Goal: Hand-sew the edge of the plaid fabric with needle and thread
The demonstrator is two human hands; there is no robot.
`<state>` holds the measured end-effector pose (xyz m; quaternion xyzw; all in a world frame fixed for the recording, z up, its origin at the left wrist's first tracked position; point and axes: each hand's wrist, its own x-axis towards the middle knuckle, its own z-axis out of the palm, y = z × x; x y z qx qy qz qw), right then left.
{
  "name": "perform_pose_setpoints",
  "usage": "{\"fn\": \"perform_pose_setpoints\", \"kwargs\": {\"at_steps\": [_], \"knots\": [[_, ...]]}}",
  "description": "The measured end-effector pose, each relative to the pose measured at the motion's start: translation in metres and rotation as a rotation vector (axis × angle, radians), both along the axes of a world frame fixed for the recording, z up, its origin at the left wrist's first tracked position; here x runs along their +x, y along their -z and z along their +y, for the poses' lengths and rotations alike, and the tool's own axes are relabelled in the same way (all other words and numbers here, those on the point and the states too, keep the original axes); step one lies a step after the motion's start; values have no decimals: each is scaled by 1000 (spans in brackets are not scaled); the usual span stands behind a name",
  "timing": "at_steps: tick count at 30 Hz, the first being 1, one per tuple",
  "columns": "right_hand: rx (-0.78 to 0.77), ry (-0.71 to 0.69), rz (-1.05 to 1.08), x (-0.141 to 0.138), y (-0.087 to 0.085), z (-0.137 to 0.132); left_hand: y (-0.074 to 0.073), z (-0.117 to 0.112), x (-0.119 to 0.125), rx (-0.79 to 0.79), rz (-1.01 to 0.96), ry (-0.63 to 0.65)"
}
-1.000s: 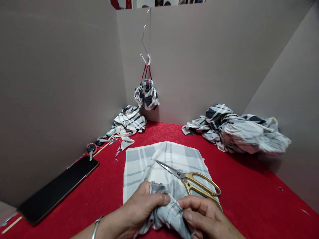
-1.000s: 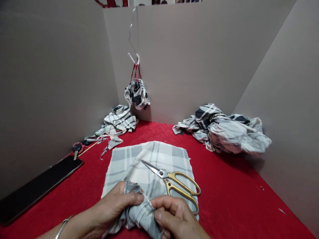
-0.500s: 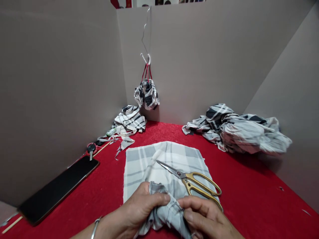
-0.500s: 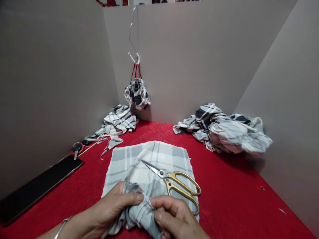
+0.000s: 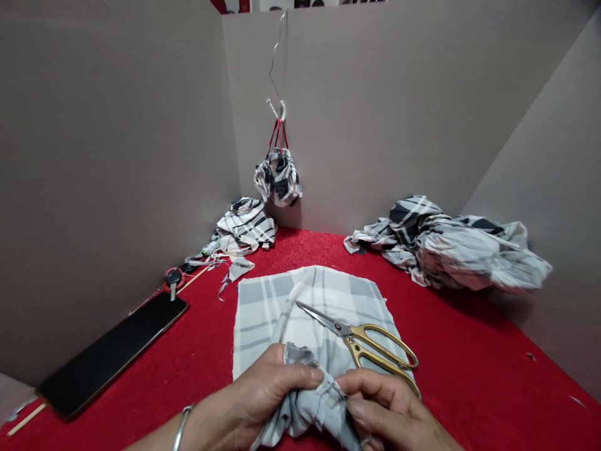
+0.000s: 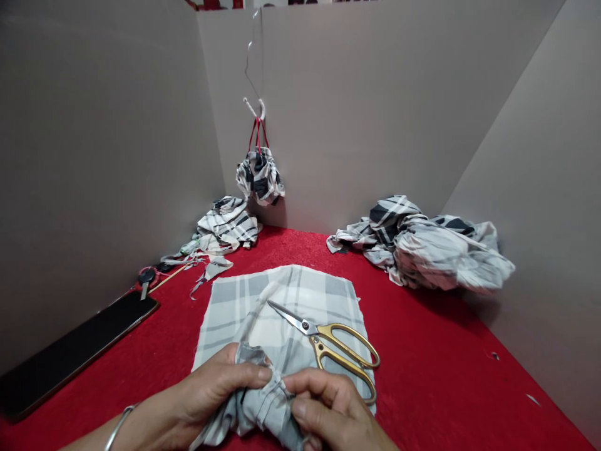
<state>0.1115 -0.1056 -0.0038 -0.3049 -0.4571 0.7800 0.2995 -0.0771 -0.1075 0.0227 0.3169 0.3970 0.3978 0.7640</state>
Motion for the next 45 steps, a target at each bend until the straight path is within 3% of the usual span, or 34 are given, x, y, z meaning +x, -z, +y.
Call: {"fn": "perform_pose_setpoints", "kwargs": {"at_steps": [18,29,39,45], "knots": [[-50,16,11,1,0,0,0,-2,-1,4,-21,18],[3,32,-13,-2,4,-1,1,0,0,-1,-17,58],[3,17,-2,-3,5,0,-3,-2,-3,12,29,-66],[5,50,-17,-4,6,-1,-1,-3,-4,74,25,-14]]}}
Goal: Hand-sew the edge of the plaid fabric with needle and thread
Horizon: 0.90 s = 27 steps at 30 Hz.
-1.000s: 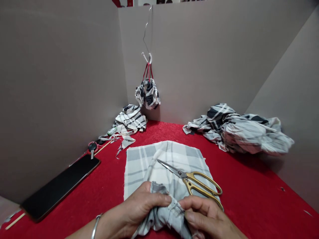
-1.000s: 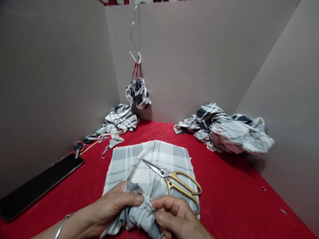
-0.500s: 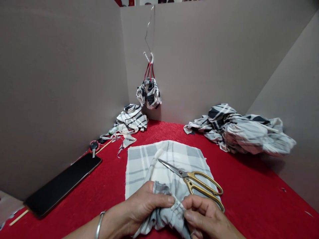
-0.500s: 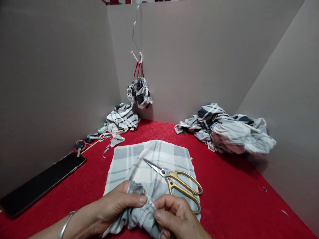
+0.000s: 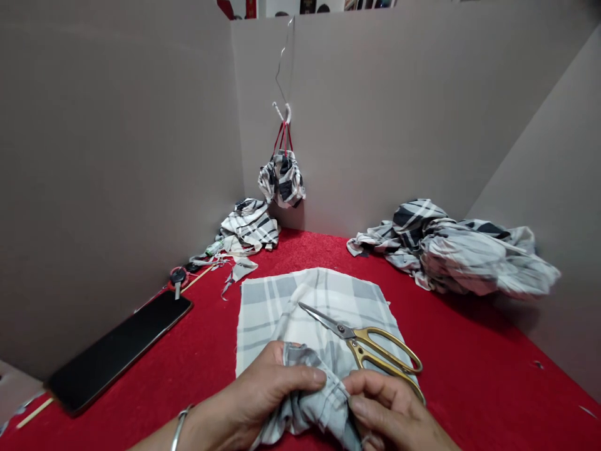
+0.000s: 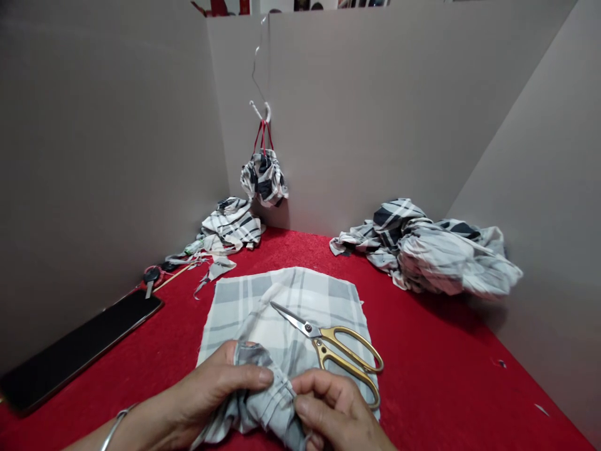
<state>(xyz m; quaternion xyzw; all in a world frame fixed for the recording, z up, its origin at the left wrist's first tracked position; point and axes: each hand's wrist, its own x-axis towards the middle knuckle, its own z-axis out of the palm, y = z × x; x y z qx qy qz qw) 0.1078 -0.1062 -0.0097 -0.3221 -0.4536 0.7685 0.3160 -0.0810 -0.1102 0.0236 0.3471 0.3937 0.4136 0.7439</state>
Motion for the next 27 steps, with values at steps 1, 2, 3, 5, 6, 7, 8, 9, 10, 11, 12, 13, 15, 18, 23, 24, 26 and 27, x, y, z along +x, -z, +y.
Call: {"fn": "perform_pose_setpoints", "kwargs": {"at_steps": [1,2,3,5,6,7,8,9,10,11,12,13,15,18,23,24,26,27], "knots": [[0,3,-5,0,0,0,0,0,0,6,14,-1],[1,4,-12,0,0,0,0,0,1,11,29,-3],[3,2,-18,0,1,0,0,0,1,14,44,-5],[-1,5,-26,0,1,0,0,0,2,13,62,4],[-2,1,-28,0,0,0,0,0,2,12,62,12],[-1,1,-29,0,0,0,1,0,2,13,56,21],[1,-2,-29,0,-1,0,1,0,2,17,47,36],[4,-9,-29,1,-1,0,1,0,3,23,41,49],[8,-18,-28,1,-2,0,2,0,3,27,39,60],[12,-25,-27,1,-2,0,2,0,3,31,40,65],[16,-30,-28,1,-2,0,2,-1,3,33,43,70],[22,-32,-30,1,-2,0,3,-1,3,31,46,76],[27,-31,-40,1,-1,1,3,-2,4,33,51,81],[12,-50,-38,0,1,1,3,-3,4,41,56,84],[32,-5,-42,0,-3,1,3,-1,4,35,45,50],[36,-12,-44,0,-4,1,3,-1,4,31,47,42],[40,-24,-42,2,-5,2,2,0,3,30,51,23],[42,-26,-40,2,-6,2,2,0,3,35,52,14]]}}
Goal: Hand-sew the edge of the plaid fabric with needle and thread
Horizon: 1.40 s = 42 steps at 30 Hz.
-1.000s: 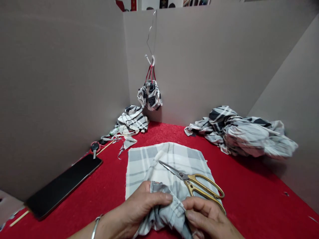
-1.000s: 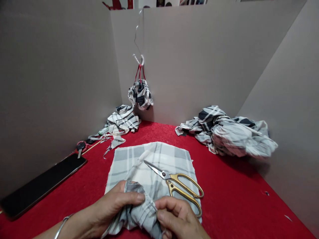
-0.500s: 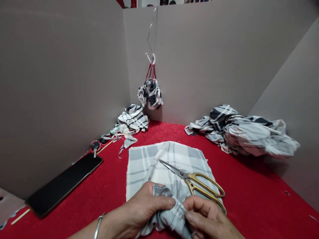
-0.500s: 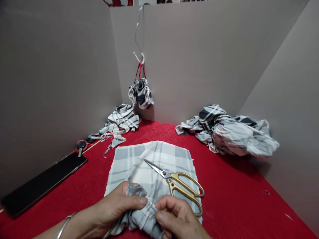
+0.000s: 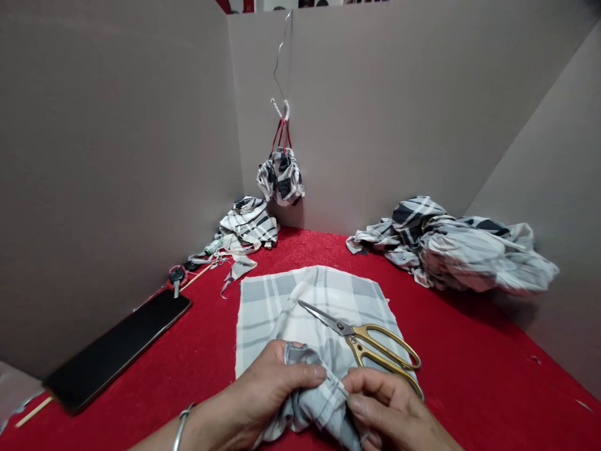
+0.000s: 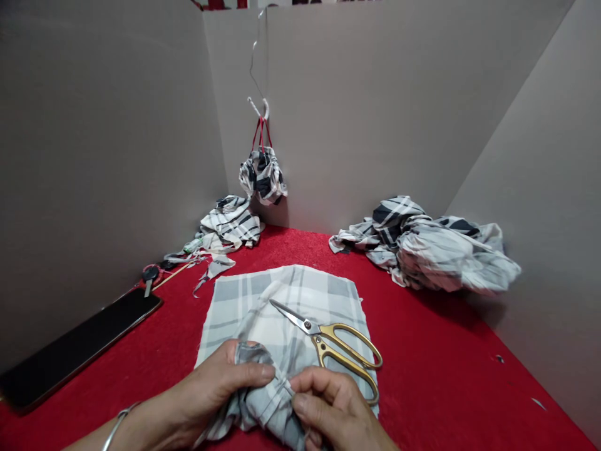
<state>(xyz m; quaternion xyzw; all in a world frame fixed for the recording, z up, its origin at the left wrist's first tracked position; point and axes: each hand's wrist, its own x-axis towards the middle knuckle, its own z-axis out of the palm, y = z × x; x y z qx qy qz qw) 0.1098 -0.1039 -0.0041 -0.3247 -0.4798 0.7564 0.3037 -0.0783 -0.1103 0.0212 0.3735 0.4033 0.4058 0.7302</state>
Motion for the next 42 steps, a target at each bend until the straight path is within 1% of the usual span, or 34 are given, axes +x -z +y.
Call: {"fn": "perform_pose_setpoints", "kwargs": {"at_steps": [8,17,21,24,26,27,30,32,34,35,36,37,40,42], "knots": [[-13,3,15,-1,4,-2,0,-2,0,31,44,-6],[0,9,-25,0,1,-1,-1,0,-1,60,83,-12],[8,29,-46,-1,0,-2,1,0,-1,73,128,-42],[19,12,-84,-1,-1,-2,3,0,-2,117,187,-54],[41,2,-133,0,-2,-2,3,-1,-3,190,255,-47],[62,-1,-160,0,-2,-2,3,-1,-4,251,311,-41],[165,-11,-243,0,2,-4,2,-2,-6,513,546,-42],[233,5,-293,0,6,-5,1,-4,-5,682,667,-36],[282,42,-330,-1,11,-6,1,-6,-3,785,710,-23],[297,54,-335,-2,12,-6,1,-7,-1,792,708,-27],[309,64,-333,-3,13,-6,1,-7,0,749,683,-40],[318,73,-327,-4,12,-6,2,-7,1,660,633,-58],[348,82,-328,-5,3,-7,5,-6,3,318,360,-112],[353,77,-360,-4,-5,-7,7,-4,3,195,200,-103]]}}
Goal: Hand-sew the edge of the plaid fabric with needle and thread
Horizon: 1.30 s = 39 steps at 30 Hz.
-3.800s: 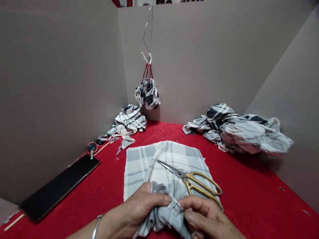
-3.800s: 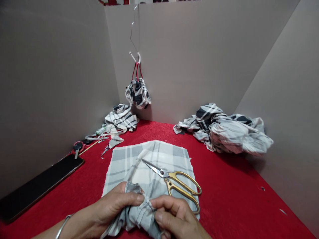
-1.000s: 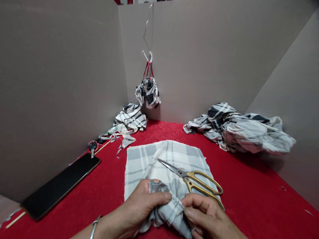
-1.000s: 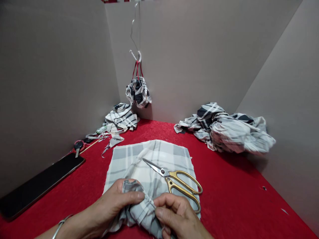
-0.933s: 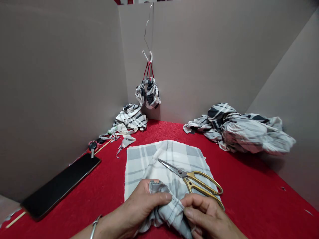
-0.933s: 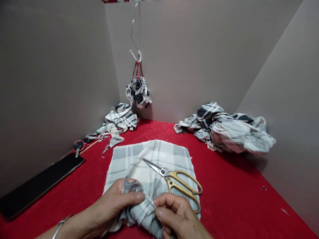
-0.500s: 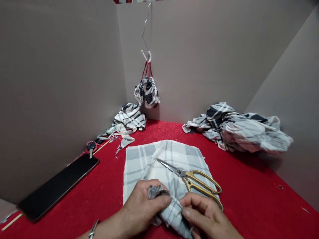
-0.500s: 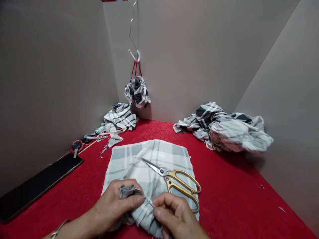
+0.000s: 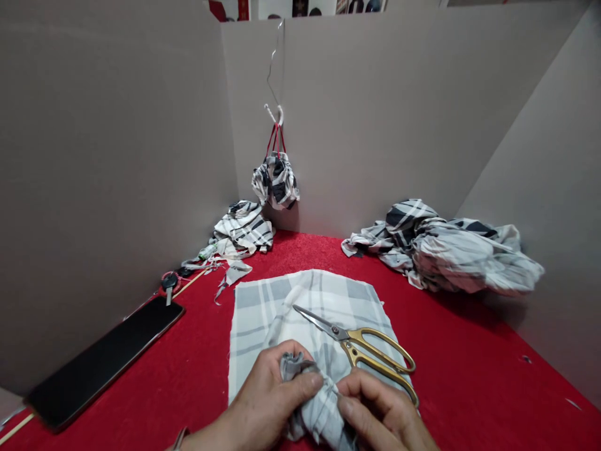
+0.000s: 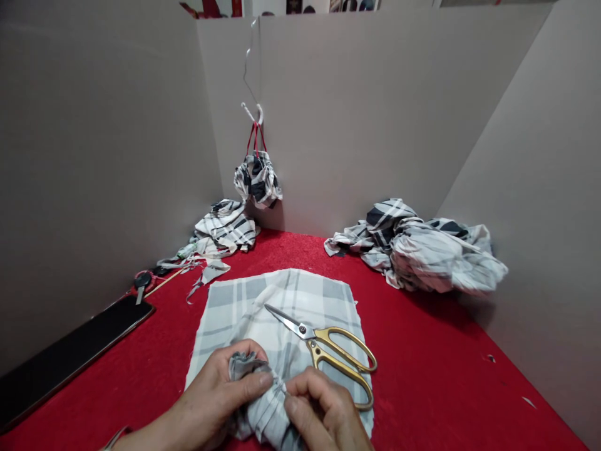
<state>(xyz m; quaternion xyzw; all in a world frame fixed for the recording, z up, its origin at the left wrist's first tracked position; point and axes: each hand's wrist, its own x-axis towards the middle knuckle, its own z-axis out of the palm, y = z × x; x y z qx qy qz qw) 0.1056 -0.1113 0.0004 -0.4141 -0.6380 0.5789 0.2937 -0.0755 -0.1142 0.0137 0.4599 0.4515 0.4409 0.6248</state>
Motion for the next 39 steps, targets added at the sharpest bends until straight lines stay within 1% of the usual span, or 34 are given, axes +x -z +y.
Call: {"fn": "perform_pose_setpoints", "kwargs": {"at_steps": [3,7,10,13,15,20,23,28,35,39], "knots": [[16,3,-36,2,-3,1,1,3,-1,-77,-96,50],[98,-42,-42,5,6,4,0,4,0,-122,-158,80],[73,-41,-50,6,11,4,-3,4,0,-150,-187,79],[85,-15,-46,7,8,3,-6,3,0,-169,-203,97],[97,-26,-28,6,5,3,-6,3,0,-173,-212,103],[54,-76,28,5,0,4,-3,4,-1,-157,-236,117],[34,-100,73,5,0,4,-4,4,-2,-177,-251,120],[-51,-135,112,6,2,4,-8,4,-1,-213,-242,133],[-49,-141,119,6,2,5,-5,4,-2,-213,-216,146],[-89,-160,141,5,4,4,-6,4,-2,-225,-231,143]]}}
